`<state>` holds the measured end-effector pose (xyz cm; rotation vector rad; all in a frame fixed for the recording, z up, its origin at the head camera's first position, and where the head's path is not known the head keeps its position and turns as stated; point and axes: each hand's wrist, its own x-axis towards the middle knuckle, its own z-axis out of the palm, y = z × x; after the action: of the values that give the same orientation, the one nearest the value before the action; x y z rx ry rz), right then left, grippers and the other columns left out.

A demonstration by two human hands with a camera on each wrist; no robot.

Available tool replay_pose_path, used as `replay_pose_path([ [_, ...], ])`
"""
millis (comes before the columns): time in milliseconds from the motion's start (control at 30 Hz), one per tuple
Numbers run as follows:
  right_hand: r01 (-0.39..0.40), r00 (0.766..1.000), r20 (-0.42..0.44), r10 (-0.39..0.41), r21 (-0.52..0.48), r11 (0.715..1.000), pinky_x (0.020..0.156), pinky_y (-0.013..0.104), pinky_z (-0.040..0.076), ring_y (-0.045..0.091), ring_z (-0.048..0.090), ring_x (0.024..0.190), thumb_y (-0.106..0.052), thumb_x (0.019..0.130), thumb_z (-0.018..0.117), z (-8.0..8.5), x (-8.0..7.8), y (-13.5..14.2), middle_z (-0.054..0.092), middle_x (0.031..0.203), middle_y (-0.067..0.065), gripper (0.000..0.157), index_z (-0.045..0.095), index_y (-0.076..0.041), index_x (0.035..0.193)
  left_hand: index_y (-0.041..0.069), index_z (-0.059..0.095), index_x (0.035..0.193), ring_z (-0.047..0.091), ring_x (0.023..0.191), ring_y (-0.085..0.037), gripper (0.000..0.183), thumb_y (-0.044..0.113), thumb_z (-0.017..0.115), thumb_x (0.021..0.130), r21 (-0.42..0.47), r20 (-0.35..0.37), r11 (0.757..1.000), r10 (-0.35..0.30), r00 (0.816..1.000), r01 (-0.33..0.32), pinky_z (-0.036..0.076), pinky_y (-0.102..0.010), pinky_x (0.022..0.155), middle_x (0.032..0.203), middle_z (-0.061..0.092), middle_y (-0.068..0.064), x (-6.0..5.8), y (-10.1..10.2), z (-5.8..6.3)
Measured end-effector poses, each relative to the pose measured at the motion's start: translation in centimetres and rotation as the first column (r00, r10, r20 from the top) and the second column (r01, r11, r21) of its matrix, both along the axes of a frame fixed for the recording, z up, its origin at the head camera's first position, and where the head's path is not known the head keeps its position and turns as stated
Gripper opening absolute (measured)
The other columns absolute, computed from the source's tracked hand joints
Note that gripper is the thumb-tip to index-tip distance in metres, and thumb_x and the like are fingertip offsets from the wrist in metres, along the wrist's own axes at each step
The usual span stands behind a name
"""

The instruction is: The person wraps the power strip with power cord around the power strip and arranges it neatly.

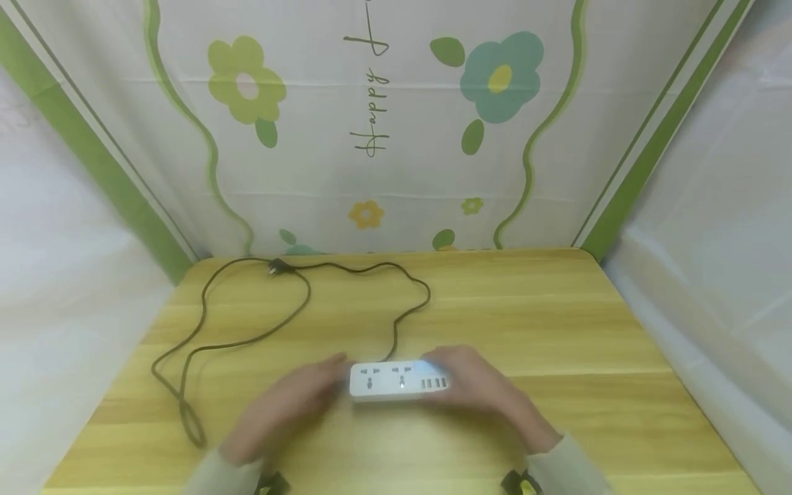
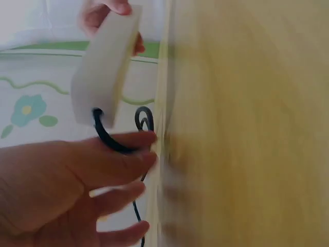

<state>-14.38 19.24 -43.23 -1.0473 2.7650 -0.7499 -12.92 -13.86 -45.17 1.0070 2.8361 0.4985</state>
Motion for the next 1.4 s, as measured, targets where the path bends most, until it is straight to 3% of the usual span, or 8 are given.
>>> replay_pose_path([
  [167, 0.034, 0.999, 0.013, -0.032, -0.167, 0.985, 0.075, 0.022, 0.052, 0.007, 0.064, 0.091, -0.034, 0.078, 0.085, 1.8, 0.0, 1.4, 0.073, 0.113, 0.006, 0.055, 0.069, -0.007, 0.123, 0.014, 0.058, 0.139, 0.052, 0.136, -0.021, 0.038, 0.017, 0.058, 0.101, 0.243, 0.068, 0.97, -0.009, 0.998, -0.008, 0.047, -0.042, 0.107, 0.141, 0.06, -0.006, -0.8, -0.1, 0.7],
  [300, 0.077, 0.996, 0.056, -0.062, -0.327, 0.942, 0.072, 0.024, 0.054, 0.005, 0.063, 0.087, -0.024, 0.078, 0.086, 3.7, 0.1, 2.2, 0.072, 0.114, 0.01, 0.053, 0.068, -0.005, 0.124, 0.01, 0.065, 0.122, 0.063, 0.101, -0.012, 0.024, 0.017, 0.05, 0.105, 0.507, 0.189, 0.858, -0.022, 0.982, -0.078, 0.053, -0.029, 0.086, 0.106, 0.071, -0.007, -0.8, 0.0, 1.8],
  [500, 0.11, 0.988, 0.148, -0.034, -0.541, 0.834, 0.068, 0.026, 0.056, 0.008, 0.064, 0.087, 0.001, 0.079, 0.08, 5.8, -0.2, 2.6, 0.07, 0.116, 0.0, 0.048, 0.065, 0.001, 0.125, 0.001, 0.057, 0.104, 0.063, 0.112, -0.012, 0.023, 0.008, 0.036, 0.108, 0.845, 0.246, 0.532, -0.302, 0.921, -0.051, 0.049, -0.029, 0.101, 0.11, 0.066, -0.009, -0.6, 0.8, 2.4],
  [633, 0.179, 0.973, 0.228, -0.036, -0.648, 0.74, 0.07, 0.027, 0.059, 0.01, 0.066, 0.093, 0.007, 0.083, 0.074, 6.6, -0.4, 2.3, 0.068, 0.114, -0.011, 0.045, 0.061, 0.008, 0.126, 0.002, 0.05, 0.1, 0.059, 0.097, -0.012, 0.027, 0.01, 0.027, 0.11, 0.965, 0.171, 0.26, -0.547, 0.819, -0.027, 0.048, -0.027, 0.099, 0.099, 0.054, -0.001, -0.8, 2.0, 2.9],
  [733, 0.239, 0.964, 0.256, -0.076, -0.7, 0.673, 0.072, 0.026, 0.059, 0.011, 0.066, 0.095, 0.006, 0.086, 0.071, 7.1, -0.7, 1.9, 0.068, 0.114, -0.009, 0.043, 0.06, 0.009, 0.127, 0.007, 0.049, 0.103, 0.052, 0.087, -0.012, 0.029, 0.011, 0.022, 0.11, 0.988, 0.132, 0.151, -0.65, 0.749, -0.043, 0.046, -0.026, 0.091, 0.094, 0.048, 0.002, -0.8, 2.7, 3.5],
  [1033, 0.361, 0.924, 0.163, -0.345, -0.669, 0.65, 0.064, 0.021, 0.058, 0.007, 0.065, 0.088, -0.007, 0.083, 0.08, 7.0, -2.7, 1.3, 0.068, 0.115, 0.005, 0.047, 0.065, 0.002, 0.127, -0.003, 0.047, 0.096, 0.049, 0.06, -0.019, 0.021, -0.002, 0.028, 0.107, 0.906, -0.008, 0.394, -0.346, 0.938, 0.153, 0.043, -0.026, 0.055, 0.069, 0.043, -0.012, 1.0, 2.8, 5.8],
  [1233, 0.377, 0.873, -0.003, -0.488, -0.63, 0.679, 0.061, 0.016, 0.053, 0.006, 0.062, 0.081, -0.014, 0.079, 0.086, 6.4, -3.3, 0.6, 0.071, 0.114, 0.021, 0.051, 0.068, -0.001, 0.124, -0.002, 0.052, 0.101, 0.036, 0.055, -0.015, 0.02, -0.013, 0.035, 0.102, 0.821, -0.073, 0.531, -0.267, 0.961, 0.21, 0.032, -0.018, 0.047, 0.068, 0.044, -0.01, 1.6, 4.1, 5.2],
  [1400, 0.419, 0.889, 0.163, -0.427, -0.666, 0.618, 0.065, 0.02, 0.056, 0.009, 0.063, 0.087, -0.015, 0.084, 0.082, 6.4, -3.2, 0.2, 0.068, 0.118, 0.014, 0.049, 0.066, -0.001, 0.128, -0.006, 0.06, 0.113, 0.034, 0.054, -0.005, 0.025, -0.005, 0.037, 0.104, 0.821, 0.079, 0.561, -0.292, 0.953, 0.103, 0.032, -0.017, 0.047, 0.068, 0.048, -0.012, 2.0, 4.8, 4.6],
])
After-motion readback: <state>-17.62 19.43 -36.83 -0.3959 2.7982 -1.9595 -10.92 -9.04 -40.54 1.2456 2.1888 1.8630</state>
